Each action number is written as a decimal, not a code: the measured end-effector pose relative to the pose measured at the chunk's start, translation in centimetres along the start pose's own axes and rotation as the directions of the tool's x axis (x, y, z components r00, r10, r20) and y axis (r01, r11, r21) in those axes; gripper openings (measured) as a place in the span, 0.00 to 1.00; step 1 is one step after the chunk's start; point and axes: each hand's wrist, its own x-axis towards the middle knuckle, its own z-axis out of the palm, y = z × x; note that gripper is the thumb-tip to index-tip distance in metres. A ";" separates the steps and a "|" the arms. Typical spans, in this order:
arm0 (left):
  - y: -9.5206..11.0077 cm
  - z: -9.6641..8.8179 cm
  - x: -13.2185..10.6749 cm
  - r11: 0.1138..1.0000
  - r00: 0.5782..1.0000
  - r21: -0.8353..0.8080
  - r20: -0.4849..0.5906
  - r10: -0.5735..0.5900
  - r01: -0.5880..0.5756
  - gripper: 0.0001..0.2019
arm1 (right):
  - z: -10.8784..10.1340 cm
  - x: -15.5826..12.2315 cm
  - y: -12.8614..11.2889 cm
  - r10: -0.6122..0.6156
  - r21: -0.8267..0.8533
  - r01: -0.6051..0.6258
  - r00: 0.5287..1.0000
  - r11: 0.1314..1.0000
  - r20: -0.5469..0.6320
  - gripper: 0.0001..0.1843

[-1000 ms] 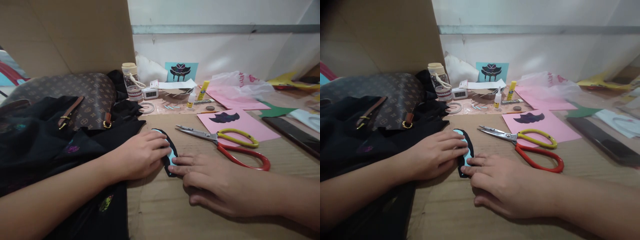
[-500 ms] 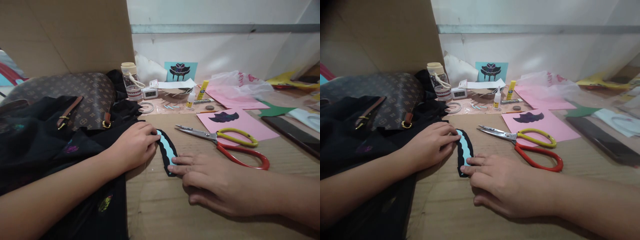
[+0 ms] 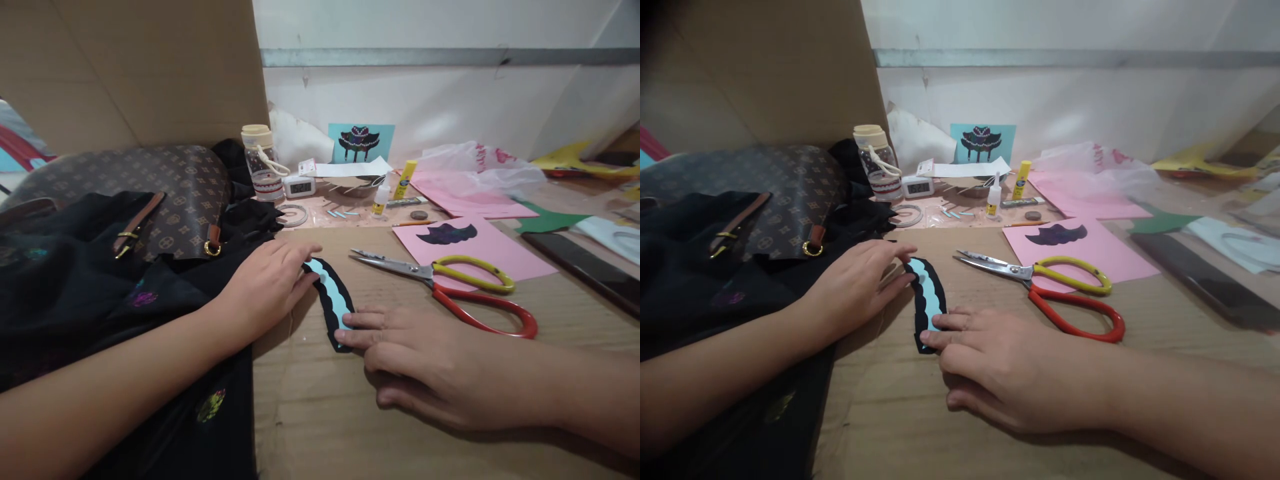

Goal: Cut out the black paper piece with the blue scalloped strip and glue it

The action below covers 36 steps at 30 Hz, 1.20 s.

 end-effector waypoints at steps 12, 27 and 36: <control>-0.4 -0.4 0.4 0.995 0.999 -0.094 -0.011 -0.045 0.044 0.09 | 0.2 -0.2 0.1 -0.010 -0.015 0.010 1.000 1.000 -0.017 0.11; 0.3 0.0 0.2 0.999 0.976 -0.055 0.219 0.012 0.000 0.23 | 0.1 0.1 0.2 0.020 0.036 -0.020 1.000 0.999 0.024 0.10; -0.3 1.1 -0.3 0.997 0.962 0.078 0.272 -0.013 -0.009 0.28 | 0.0 0.0 0.2 0.038 0.075 -0.040 0.999 0.996 0.032 0.09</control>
